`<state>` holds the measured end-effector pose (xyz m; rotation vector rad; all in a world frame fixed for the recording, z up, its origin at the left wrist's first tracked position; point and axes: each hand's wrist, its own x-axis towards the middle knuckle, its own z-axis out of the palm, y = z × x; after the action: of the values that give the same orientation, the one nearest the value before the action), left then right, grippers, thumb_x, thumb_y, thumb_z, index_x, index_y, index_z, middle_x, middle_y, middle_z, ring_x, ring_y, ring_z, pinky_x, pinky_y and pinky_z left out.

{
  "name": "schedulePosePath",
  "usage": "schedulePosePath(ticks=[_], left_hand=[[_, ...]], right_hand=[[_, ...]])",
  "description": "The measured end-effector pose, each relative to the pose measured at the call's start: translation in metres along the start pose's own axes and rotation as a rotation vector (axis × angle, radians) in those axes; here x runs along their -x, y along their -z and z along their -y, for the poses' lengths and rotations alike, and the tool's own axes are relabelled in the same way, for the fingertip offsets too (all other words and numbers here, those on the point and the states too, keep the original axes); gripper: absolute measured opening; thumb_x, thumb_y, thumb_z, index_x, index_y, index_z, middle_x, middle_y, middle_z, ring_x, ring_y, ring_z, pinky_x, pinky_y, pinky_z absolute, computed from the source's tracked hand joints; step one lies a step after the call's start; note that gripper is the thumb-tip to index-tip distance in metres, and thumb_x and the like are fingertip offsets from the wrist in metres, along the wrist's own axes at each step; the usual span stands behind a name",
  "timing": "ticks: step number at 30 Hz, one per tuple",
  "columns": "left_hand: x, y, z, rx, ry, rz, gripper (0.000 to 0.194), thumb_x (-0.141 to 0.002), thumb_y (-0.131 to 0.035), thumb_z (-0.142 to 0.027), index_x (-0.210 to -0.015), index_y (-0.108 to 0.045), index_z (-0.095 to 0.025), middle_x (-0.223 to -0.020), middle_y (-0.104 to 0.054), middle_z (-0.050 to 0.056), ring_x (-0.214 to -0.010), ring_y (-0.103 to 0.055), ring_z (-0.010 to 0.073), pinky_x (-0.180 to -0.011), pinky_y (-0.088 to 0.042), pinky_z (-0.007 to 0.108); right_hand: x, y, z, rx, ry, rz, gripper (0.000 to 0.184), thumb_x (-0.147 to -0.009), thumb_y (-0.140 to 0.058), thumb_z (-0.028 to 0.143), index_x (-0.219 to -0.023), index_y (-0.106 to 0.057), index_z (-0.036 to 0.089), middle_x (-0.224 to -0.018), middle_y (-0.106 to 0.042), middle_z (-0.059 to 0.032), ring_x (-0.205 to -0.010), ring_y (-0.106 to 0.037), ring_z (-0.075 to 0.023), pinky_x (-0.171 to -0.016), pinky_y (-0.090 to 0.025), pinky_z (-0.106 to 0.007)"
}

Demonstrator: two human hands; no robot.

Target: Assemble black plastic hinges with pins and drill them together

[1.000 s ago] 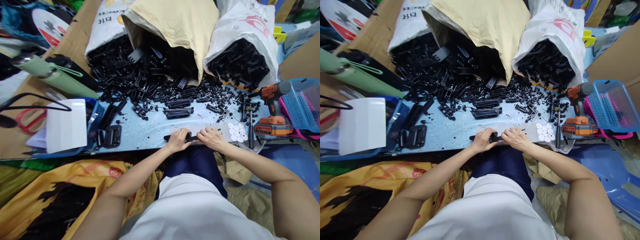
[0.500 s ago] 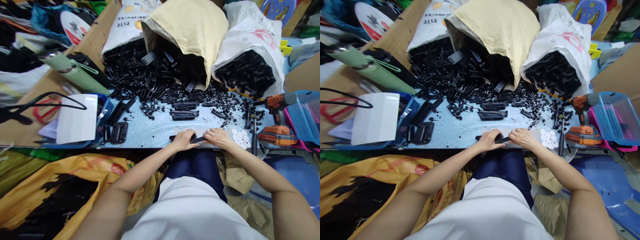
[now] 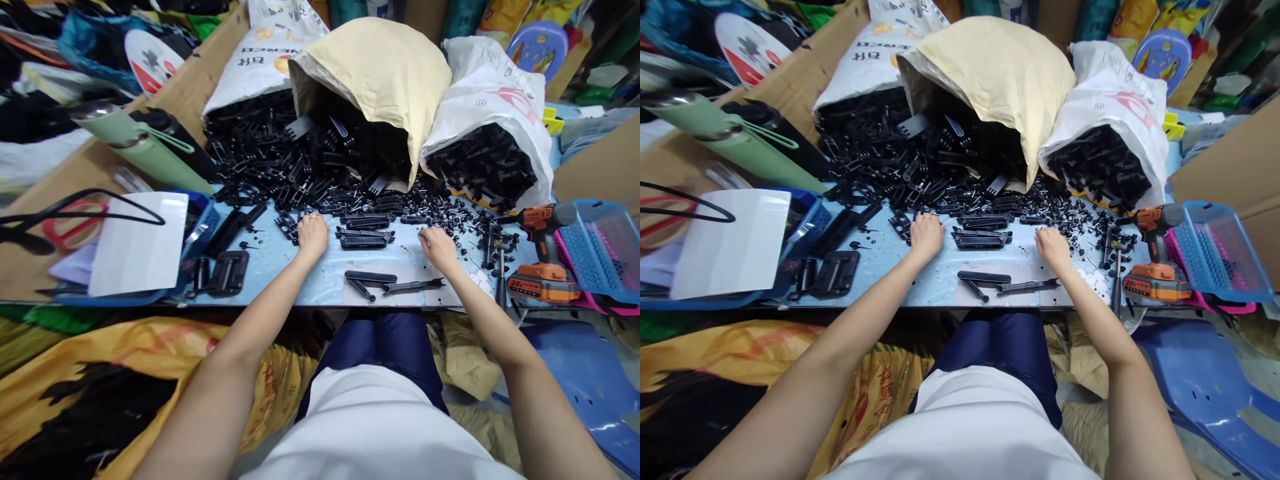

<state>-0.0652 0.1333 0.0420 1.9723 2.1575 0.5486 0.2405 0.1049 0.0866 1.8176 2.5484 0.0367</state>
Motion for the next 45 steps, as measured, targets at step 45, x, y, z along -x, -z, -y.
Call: schedulePosePath(ticks=[45], left_hand=[[0.146, -0.018, -0.025, 0.36, -0.308, -0.183, 0.026, -0.091, -0.036, -0.024, -0.098, -0.061, -0.018, -0.091, -0.067, 0.008, -0.088, -0.063, 0.0174, -0.082, -0.054, 0.033]], right_hand=[[0.014, 0.017, 0.035, -0.526, 0.09, 0.028, 0.026, -0.085, -0.045, 0.03, -0.096, -0.064, 0.017, -0.086, -0.069, -0.0051, -0.072, -0.063, -0.0155, -0.07, -0.049, -0.027]])
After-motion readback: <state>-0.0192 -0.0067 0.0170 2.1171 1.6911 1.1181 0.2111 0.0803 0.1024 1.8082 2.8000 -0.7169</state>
